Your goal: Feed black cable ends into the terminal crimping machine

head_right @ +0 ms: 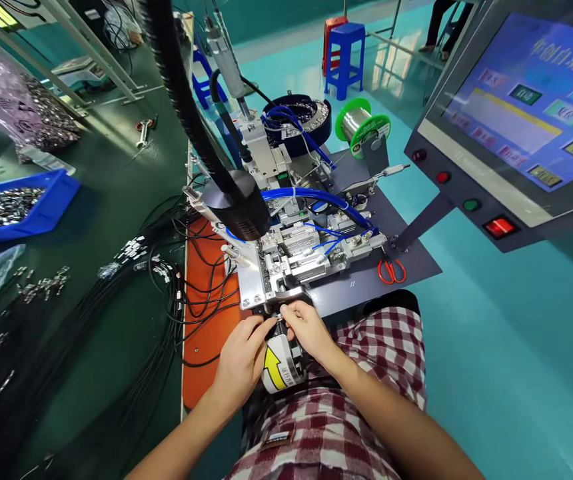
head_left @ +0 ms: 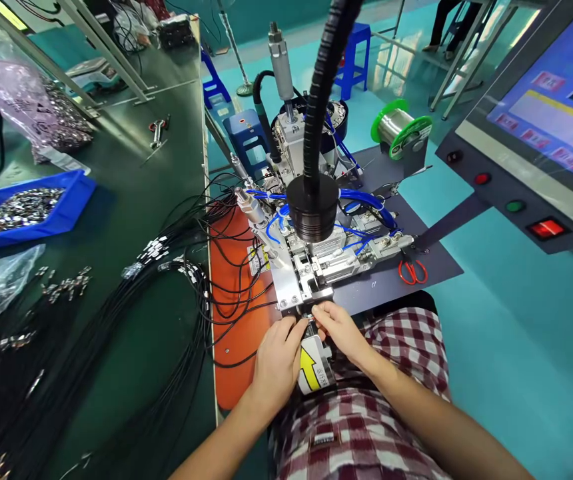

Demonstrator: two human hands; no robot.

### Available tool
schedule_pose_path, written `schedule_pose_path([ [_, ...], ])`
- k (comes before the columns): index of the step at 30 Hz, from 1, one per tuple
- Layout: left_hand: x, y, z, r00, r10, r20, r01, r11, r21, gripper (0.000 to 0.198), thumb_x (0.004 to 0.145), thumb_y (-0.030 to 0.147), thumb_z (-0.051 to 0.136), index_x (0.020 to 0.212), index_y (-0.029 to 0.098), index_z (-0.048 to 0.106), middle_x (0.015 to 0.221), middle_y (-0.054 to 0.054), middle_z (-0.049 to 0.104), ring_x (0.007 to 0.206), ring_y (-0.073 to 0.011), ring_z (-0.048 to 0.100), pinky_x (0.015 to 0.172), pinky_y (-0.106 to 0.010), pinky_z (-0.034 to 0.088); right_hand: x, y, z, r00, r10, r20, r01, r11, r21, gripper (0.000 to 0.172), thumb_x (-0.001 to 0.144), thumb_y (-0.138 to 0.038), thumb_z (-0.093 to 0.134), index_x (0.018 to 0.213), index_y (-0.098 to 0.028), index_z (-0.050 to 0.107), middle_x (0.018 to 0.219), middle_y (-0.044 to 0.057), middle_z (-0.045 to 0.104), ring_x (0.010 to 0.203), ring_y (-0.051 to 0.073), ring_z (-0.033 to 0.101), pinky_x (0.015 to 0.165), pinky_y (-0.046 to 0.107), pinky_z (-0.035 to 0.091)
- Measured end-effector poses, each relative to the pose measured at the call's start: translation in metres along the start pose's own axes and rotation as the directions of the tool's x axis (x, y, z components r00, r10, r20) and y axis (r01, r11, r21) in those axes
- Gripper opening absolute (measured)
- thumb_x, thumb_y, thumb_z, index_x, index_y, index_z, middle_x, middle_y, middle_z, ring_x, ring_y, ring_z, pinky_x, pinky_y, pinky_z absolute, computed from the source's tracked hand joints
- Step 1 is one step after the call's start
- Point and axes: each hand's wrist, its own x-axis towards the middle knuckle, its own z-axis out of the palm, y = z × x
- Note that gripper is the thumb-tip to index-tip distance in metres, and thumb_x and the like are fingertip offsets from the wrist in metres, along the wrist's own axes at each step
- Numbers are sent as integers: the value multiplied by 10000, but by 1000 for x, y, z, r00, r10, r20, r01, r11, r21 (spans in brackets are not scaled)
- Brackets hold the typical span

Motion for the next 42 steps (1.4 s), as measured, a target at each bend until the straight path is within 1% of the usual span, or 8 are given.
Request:
schedule_pose_path([
  [10,1,4,4,999,20,26,-22,997,79,361,871,66,392,1171,127,584,986,-125,630,875,-224,591,734,-360,546,-5,-2,2,999,-20,-34,21,999,24,326,814,-492,616,734,-187,531,485,-77,479,456,94,412,495,237,309],
  [15,0,0,1,996,-82,38,86,987,-134,355,885,68,378,1157,170,581,974,-89,598,913,-200,575,790,-349,536,-1,-1,0,1000,14,26,-15,999,51,381,786,-537,614,720,-175,516,497,-73,470,464,84,378,510,237,300],
  [18,-19,-3,-4,981,-187,42,192,960,-205,371,927,94,343,1235,174,534,1079,-101,563,1009,-193,549,864,-359,520,0,-3,-2,998,24,53,-26,998,51,389,772,-547,620,726,-176,510,521,-74,464,484,86,385,523,238,299],
  [23,-61,5,-6,926,-376,23,376,926,-13,480,947,149,370,1424,206,374,1256,-129,460,1160,-237,460,975,-464,459,1,-1,-4,997,33,65,-37,998,50,387,774,-547,622,730,-182,501,513,-76,471,487,90,388,534,243,293],
  [27,-73,14,-5,896,-444,3,443,893,77,502,951,207,402,1449,211,342,1377,-140,390,1255,-278,390,1025,-522,419,3,3,-4,999,19,51,-21,999,37,396,774,-555,629,731,-178,515,505,-69,500,490,94,404,548,250,311],
  [34,-74,10,-1,901,-434,-15,433,894,116,540,944,217,416,1472,225,301,1452,-116,403,1335,-289,347,1075,-534,381,3,4,-7,1000,-18,-3,18,1000,13,450,749,-616,647,737,-176,552,535,-50,527,502,115,470,555,267,356],
  [38,-75,9,2,902,-431,-23,431,893,134,554,943,199,409,1482,218,281,1463,-116,397,1341,-277,346,1085,-521,381,-3,3,-23,994,-36,-103,37,999,9,524,766,-685,577,858,-170,597,734,-14,569,535,115,530,545,270,368],
  [42,-77,10,5,901,-430,-59,434,891,136,562,936,193,420,1480,244,289,1453,-100,424,1329,-267,382,1073,-506,408,-14,6,-46,982,-46,-183,46,999,-5,544,757,-699,580,860,-166,610,712,-16,532,520,110,507,521,267,362],
])
